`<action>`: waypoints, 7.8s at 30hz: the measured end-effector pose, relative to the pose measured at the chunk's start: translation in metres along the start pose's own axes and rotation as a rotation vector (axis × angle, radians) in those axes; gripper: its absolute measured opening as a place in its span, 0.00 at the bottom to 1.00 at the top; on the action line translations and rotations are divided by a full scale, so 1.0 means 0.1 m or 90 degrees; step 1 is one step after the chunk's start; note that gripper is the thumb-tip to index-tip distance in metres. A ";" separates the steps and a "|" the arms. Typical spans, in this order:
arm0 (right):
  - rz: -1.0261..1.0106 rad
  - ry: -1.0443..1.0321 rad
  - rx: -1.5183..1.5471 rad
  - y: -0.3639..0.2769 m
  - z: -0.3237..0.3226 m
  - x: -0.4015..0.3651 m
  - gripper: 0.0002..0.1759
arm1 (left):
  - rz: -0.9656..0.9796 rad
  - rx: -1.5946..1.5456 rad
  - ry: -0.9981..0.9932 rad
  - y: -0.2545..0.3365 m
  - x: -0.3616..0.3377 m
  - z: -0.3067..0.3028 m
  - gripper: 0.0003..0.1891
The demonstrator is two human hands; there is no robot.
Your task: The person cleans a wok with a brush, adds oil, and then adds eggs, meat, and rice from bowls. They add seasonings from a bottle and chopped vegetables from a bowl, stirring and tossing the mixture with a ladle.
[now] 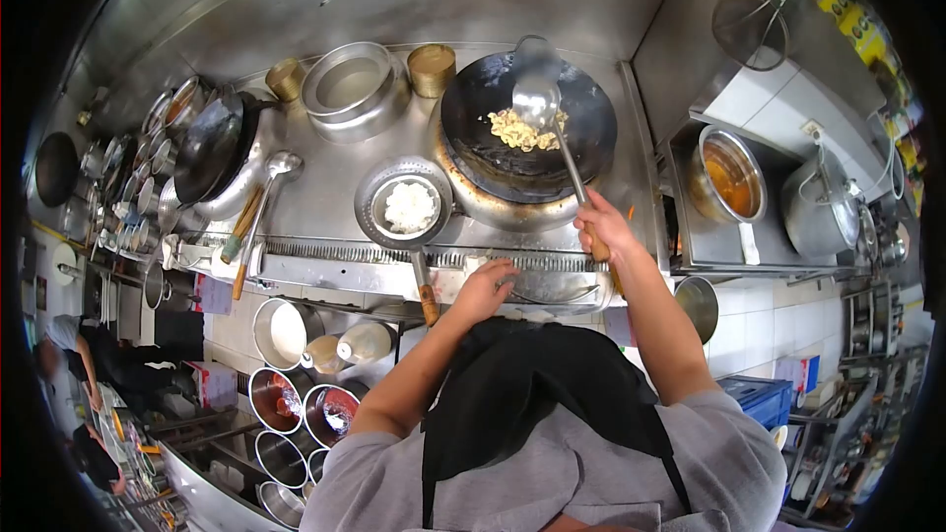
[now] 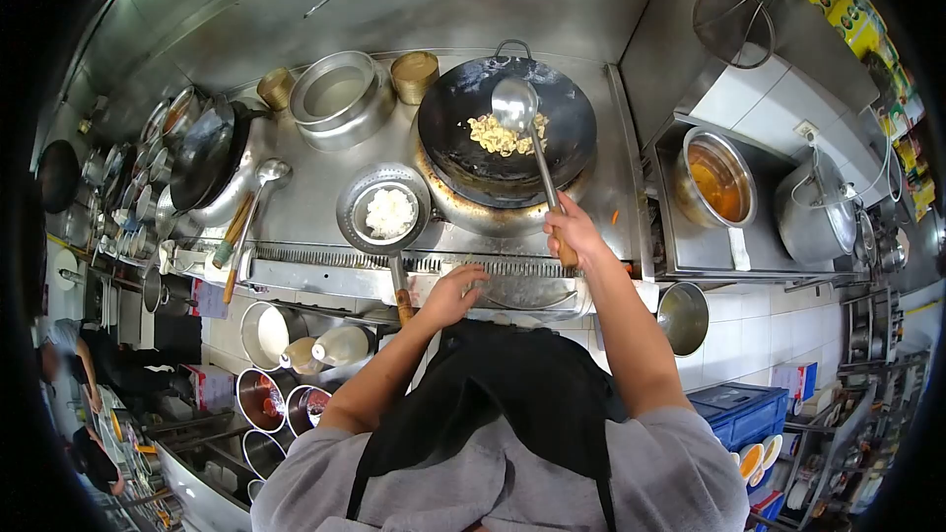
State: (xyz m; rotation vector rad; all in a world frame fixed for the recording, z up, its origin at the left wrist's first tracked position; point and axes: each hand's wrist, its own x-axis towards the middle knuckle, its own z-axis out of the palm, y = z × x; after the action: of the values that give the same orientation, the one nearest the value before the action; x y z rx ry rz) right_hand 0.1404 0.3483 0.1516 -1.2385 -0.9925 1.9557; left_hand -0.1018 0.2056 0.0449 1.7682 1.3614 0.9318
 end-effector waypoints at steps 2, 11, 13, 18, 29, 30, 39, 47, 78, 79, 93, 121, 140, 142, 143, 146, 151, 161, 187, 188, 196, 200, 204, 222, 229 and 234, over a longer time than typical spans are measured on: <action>0.067 0.039 0.008 -0.07 0.01 0.14 0.42 | 0.001 -0.001 -0.008 0.01 0.03 0.00 0.16; 0.045 -0.032 -0.043 0.08 -0.14 -0.04 0.44 | -0.067 -0.021 0.011 0.14 -0.23 0.05 0.13; 0.055 -0.033 -0.079 0.02 -0.15 0.02 0.44 | -0.087 -0.016 -0.002 0.22 -0.18 0.00 0.14; 0.024 -0.089 -0.028 0.00 -0.11 -0.07 0.45 | -0.119 -0.062 -0.011 0.36 0.08 0.11 0.13; 0.064 -0.130 0.050 0.05 -0.18 0.11 0.42 | 0.047 0.019 0.129 0.72 1.29 0.15 0.11; 0.082 -0.128 0.059 0.05 -0.18 0.15 0.43 | 0.042 0.018 0.131 0.70 1.41 0.16 0.11; -0.088 -0.034 -0.393 0.26 -0.98 -0.67 0.49 | -0.107 0.302 -0.021 0.48 1.89 0.22 0.11; -0.057 -0.022 -1.073 -0.62 -1.12 -0.96 0.44 | -0.029 0.413 0.014 0.83 1.54 0.14 0.20; -0.018 -0.025 -1.059 -0.94 -0.81 -0.94 0.48 | 0.029 0.303 0.021 0.48 1.54 -0.12 0.12; 0.035 0.042 -1.074 -0.79 -0.68 -0.85 0.48 | 0.094 0.287 0.080 0.32 1.51 -0.03 0.14; 0.071 0.115 -0.102 0.09 0.02 0.04 0.39 | -0.008 -0.004 0.166 -0.39 0.45 -0.37 0.23; 0.088 -0.150 -0.160 -0.31 -0.78 0.40 0.40 | -0.403 -0.360 0.600 -0.54 0.36 -0.30 0.26; 0.022 -0.029 -0.233 -0.39 -0.43 0.33 0.38 | -0.460 -0.576 0.622 -0.77 0.06 -0.42 0.23; 0.035 -0.052 -0.186 -0.27 -0.40 0.46 0.38 | -0.446 -0.539 0.609 -0.80 0.12 -0.41 0.23; 0.038 -0.052 -0.191 -0.28 -0.45 0.54 0.38 | -0.448 -0.544 0.611 -0.77 0.15 -0.39 0.23; 0.037 -0.084 -0.227 -0.39 -0.59 0.62 0.40 | -0.402 -0.550 0.563 -0.53 0.22 -0.45 0.20; -0.042 0.091 -0.422 -0.29 -0.70 0.67 0.44 | -0.405 -0.535 0.544 -0.50 -0.02 -0.45 0.20; -0.257 -0.088 -0.830 -0.13 -0.69 0.29 0.43 | -0.447 -0.565 0.513 -0.50 0.01 -0.39 0.19; -0.054 -0.101 -0.823 -0.18 -0.45 -0.31 0.45 | -0.639 -0.586 0.585 -1.52 0.37 -0.62 0.13; -0.008 -0.056 -0.857 -0.20 -0.47 -0.27 0.45 | -0.622 -0.588 0.605 -1.57 0.36 -0.60 0.11; -0.144 0.212 -0.731 -0.25 -0.83 0.46 0.45 | -0.623 -0.615 0.676 -1.65 0.42 -0.71 0.07; -0.170 0.233 -0.861 -0.15 -0.66 0.79 0.46 | -0.648 -0.606 0.684 -1.65 0.50 -0.68 0.11; -0.051 0.035 -0.932 -0.30 -0.55 0.31 0.47 | -0.631 -0.648 0.706 -1.76 0.52 -0.68 0.11; 0.032 0.089 -1.045 -0.21 -1.32 -0.64 0.47 | -0.406 -0.579 0.659 -0.89 0.39 -1.16 0.10; -0.111 0.233 -0.790 0.07 -1.02 0.12 0.45 | -0.312 -0.586 0.563 -0.06 0.92 -1.25 0.12; -0.332 0.174 -0.711 0.57 -1.03 0.42 0.45 | -0.270 -0.595 0.545 0.08 1.33 -1.10 0.11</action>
State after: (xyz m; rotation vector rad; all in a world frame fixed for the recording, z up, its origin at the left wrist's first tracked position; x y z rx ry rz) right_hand 0.2141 0.3801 0.0555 -1.4864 -2.0998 0.7324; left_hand -0.1689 0.3448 0.1216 0.3405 1.3233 1.7742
